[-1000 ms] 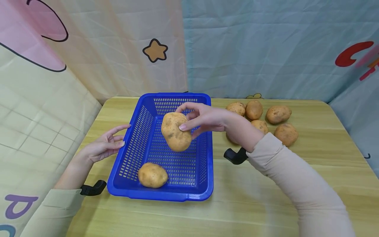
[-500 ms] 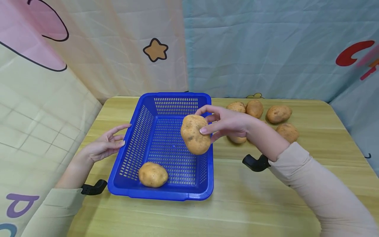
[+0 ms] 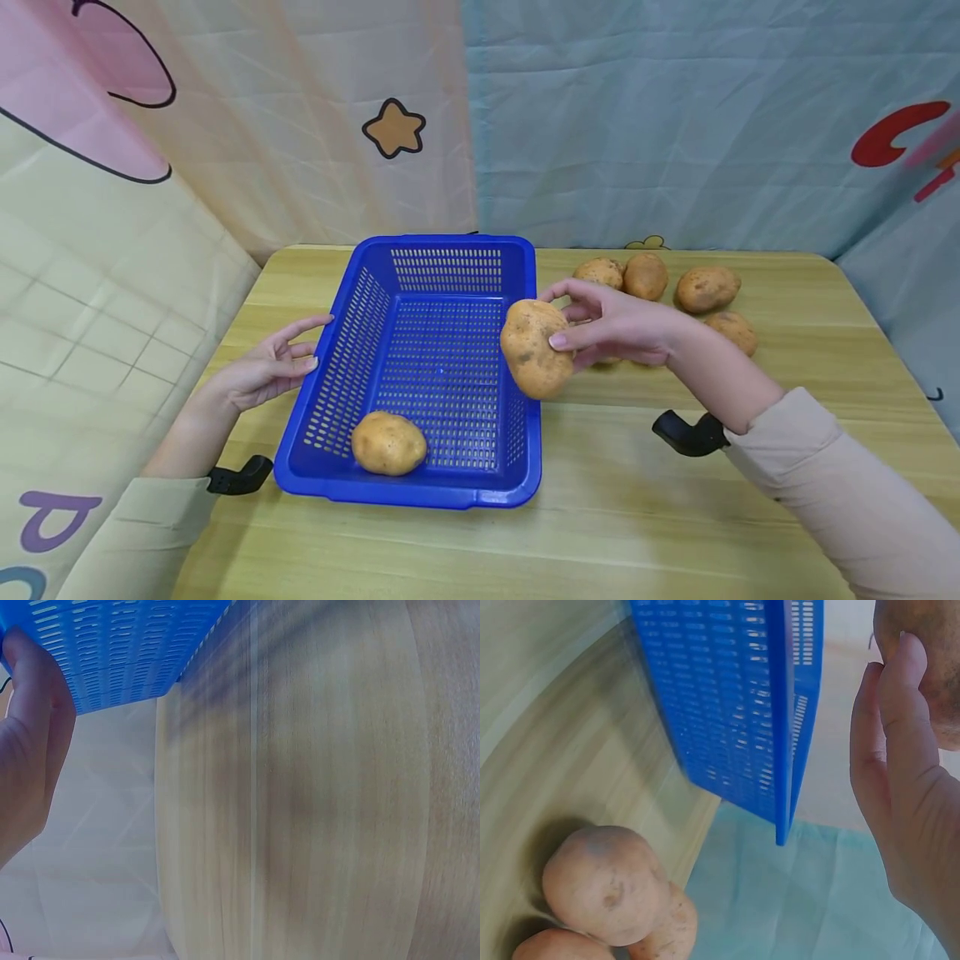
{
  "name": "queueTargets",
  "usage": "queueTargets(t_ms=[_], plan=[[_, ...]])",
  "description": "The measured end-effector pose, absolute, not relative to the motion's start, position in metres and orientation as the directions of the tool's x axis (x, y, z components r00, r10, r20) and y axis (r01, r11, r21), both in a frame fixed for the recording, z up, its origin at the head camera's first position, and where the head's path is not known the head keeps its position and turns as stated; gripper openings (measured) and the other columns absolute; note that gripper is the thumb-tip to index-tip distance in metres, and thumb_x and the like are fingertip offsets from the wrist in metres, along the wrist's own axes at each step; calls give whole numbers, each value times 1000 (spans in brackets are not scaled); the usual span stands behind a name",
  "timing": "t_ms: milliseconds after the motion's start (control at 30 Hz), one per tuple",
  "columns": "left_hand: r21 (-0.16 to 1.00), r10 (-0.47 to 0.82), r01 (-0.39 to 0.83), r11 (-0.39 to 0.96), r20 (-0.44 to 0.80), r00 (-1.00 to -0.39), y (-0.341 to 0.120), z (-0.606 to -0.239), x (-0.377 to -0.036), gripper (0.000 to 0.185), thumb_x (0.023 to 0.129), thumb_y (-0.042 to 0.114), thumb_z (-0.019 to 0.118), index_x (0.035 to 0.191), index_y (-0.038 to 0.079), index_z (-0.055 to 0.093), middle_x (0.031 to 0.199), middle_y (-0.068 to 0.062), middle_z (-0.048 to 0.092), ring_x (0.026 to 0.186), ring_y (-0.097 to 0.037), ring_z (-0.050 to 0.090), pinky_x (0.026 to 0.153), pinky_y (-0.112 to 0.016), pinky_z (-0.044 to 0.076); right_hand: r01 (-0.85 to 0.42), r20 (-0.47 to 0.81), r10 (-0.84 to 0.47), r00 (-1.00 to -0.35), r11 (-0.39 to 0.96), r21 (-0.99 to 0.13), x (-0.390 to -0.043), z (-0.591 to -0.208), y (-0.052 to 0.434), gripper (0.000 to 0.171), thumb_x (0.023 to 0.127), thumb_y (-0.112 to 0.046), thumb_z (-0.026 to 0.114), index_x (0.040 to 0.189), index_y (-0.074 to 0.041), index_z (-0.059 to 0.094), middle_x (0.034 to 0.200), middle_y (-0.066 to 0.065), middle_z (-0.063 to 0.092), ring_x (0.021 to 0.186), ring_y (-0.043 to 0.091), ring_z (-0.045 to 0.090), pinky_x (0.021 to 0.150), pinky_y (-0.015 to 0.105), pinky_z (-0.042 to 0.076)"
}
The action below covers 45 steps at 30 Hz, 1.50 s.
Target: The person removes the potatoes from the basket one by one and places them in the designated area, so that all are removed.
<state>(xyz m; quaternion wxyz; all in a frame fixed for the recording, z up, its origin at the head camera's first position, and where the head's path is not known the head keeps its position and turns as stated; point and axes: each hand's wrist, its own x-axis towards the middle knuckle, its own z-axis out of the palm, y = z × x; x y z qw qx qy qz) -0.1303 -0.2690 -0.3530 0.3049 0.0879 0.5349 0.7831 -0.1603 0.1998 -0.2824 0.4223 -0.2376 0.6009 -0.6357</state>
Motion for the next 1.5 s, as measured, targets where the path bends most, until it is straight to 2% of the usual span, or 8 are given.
queueTargets(t_ms=[267, 533, 700, 900, 1500], plan=[[884, 581, -388, -261, -177, -795, -269, -353, -130, 55, 92, -14, 43, 135, 19, 34, 106, -11, 62, 94, -21, 64, 83, -31, 54, 259, -202, -806, -557, 62, -964, -157, -293, 218, 36, 92, 5, 49, 120, -18, 44, 115, 8, 57, 95, 22, 62, 77, 42, 55], [894, 570, -380, -237, -189, -800, -269, -352, -130, 54, 92, -13, 44, 135, 18, 33, 107, -11, 62, 94, -21, 64, 82, -32, 54, 243, -216, -775, -594, 83, -966, -154, -304, 235, 37, 94, 3, 47, 123, -20, 43, 115, 6, 56, 96, 23, 62, 80, 44, 54], [891, 576, -381, -247, -181, -797, -269, -352, -129, 54, 92, -13, 44, 135, 17, 33, 107, -11, 62, 94, -21, 64, 82, -31, 54, 264, -208, -766, -609, 52, -963, -153, -314, 245, 38, 94, 4, 46, 122, -21, 45, 114, 5, 56, 96, 22, 62, 78, 43, 54], [887, 576, -386, -253, -182, -797, -268, -352, -129, 54, 92, -14, 43, 135, 18, 32, 107, -11, 62, 94, -21, 64, 83, -31, 54, 279, -250, -730, -636, 84, -957, -151, -327, 253, 36, 94, 3, 47, 121, -21, 43, 113, 6, 54, 96, 23, 61, 80, 44, 54], [894, 567, -378, -243, -185, -803, -269, -355, -130, 55, 92, -14, 43, 136, 18, 35, 106, -10, 63, 93, -21, 64, 82, -31, 54, 361, -292, -705, -647, 55, -931, -145, -361, 273, 34, 95, 2, 46, 122, -18, 40, 117, 7, 53, 103, 24, 59, 85, 48, 51]])
